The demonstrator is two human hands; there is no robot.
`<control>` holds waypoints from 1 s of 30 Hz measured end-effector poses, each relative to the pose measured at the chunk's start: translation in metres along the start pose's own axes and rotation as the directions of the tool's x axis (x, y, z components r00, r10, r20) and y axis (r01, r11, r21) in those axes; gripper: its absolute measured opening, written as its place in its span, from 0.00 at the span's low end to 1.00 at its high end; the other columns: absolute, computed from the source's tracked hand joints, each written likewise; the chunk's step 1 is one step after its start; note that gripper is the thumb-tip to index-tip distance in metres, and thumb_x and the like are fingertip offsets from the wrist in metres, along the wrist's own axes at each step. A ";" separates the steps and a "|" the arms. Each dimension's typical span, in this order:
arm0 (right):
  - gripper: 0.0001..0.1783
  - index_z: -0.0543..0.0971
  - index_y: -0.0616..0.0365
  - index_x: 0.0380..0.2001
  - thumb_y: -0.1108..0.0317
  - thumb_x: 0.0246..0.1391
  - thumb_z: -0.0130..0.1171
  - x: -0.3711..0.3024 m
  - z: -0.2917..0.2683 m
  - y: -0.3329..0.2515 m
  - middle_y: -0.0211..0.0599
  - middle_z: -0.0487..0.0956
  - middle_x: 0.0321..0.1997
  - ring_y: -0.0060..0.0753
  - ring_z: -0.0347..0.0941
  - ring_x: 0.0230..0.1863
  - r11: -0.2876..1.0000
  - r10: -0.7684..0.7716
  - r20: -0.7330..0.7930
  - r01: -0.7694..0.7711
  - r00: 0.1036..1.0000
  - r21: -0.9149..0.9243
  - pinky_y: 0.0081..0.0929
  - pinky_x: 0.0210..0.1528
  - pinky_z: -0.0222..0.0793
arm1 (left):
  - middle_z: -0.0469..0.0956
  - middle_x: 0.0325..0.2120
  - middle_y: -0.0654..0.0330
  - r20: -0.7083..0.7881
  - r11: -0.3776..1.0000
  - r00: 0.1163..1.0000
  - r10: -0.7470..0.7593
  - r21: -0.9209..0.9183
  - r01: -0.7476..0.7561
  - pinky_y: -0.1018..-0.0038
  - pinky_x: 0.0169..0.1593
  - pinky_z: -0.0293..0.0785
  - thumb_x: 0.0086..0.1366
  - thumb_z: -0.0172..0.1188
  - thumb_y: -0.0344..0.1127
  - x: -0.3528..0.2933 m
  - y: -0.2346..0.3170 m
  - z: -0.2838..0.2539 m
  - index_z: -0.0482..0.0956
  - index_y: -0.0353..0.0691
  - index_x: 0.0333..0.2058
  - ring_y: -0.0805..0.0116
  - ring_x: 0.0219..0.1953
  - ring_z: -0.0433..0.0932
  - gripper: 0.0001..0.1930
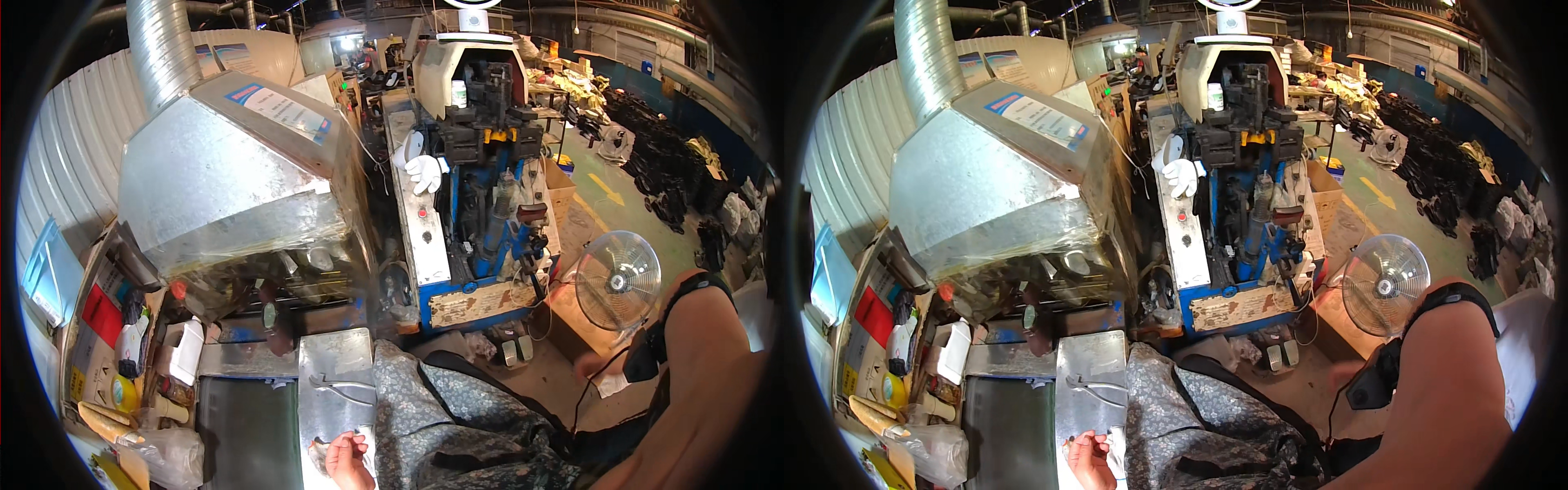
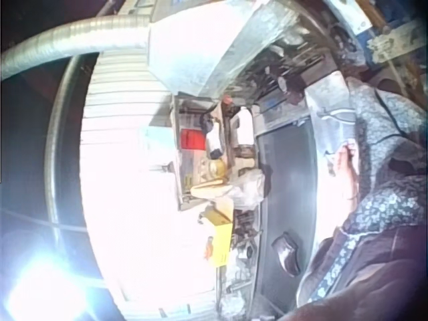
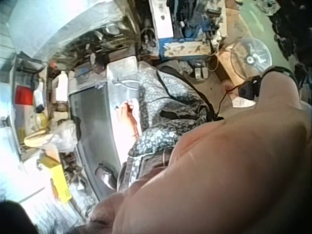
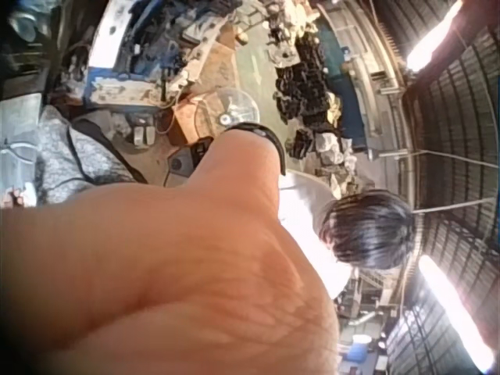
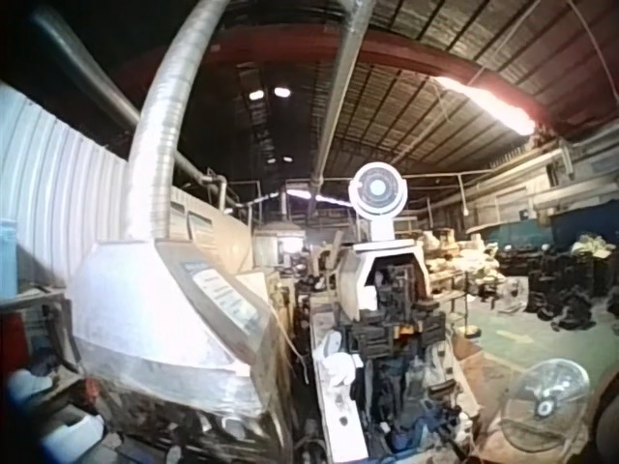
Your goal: Manually aligning and attaching soles to shoe uppers using industrial machinery.
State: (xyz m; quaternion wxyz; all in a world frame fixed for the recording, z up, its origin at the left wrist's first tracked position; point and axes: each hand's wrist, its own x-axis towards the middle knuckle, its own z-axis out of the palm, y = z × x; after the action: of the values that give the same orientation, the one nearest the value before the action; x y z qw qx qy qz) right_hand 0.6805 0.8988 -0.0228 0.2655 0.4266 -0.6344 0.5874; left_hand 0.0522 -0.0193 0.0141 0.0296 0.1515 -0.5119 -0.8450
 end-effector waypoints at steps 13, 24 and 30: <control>0.14 0.68 0.56 0.42 0.60 0.59 0.55 0.030 0.008 -0.030 0.34 0.69 0.43 0.30 0.62 0.36 0.995 -0.081 0.041 0.083 0.996 -0.051 0.28 0.38 0.60 | 0.78 0.31 0.55 0.064 0.995 0.996 -0.060 -0.074 0.064 0.75 0.41 0.71 0.68 0.53 0.28 -0.001 0.008 0.008 0.78 0.29 0.40 0.67 0.32 0.73 0.08; 0.17 0.66 0.57 0.44 0.57 0.60 0.53 0.021 0.022 -0.029 0.35 0.68 0.46 0.31 0.59 0.39 0.986 -0.156 0.017 0.157 0.988 -0.062 0.29 0.42 0.58 | 0.78 0.31 0.56 0.051 0.999 0.998 -0.045 -0.022 0.046 0.74 0.40 0.72 0.68 0.54 0.28 -0.005 0.008 0.008 0.78 0.30 0.40 0.68 0.32 0.74 0.08; 0.19 0.65 0.58 0.46 0.56 0.60 0.52 0.058 0.018 -0.054 0.35 0.67 0.47 0.32 0.58 0.41 0.986 -0.150 0.056 0.153 0.987 -0.061 0.29 0.44 0.57 | 0.81 0.34 0.53 0.176 0.995 0.984 0.005 -0.094 0.012 0.73 0.43 0.74 0.68 0.56 0.27 0.002 0.042 0.007 0.79 0.33 0.41 0.67 0.35 0.78 0.06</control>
State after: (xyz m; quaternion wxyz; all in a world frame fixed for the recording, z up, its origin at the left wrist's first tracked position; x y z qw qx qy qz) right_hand 0.7005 0.8710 0.0509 0.3069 0.4796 -0.6254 0.5335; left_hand 0.0434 -0.0331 0.0532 -0.0101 0.0758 -0.4715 -0.8785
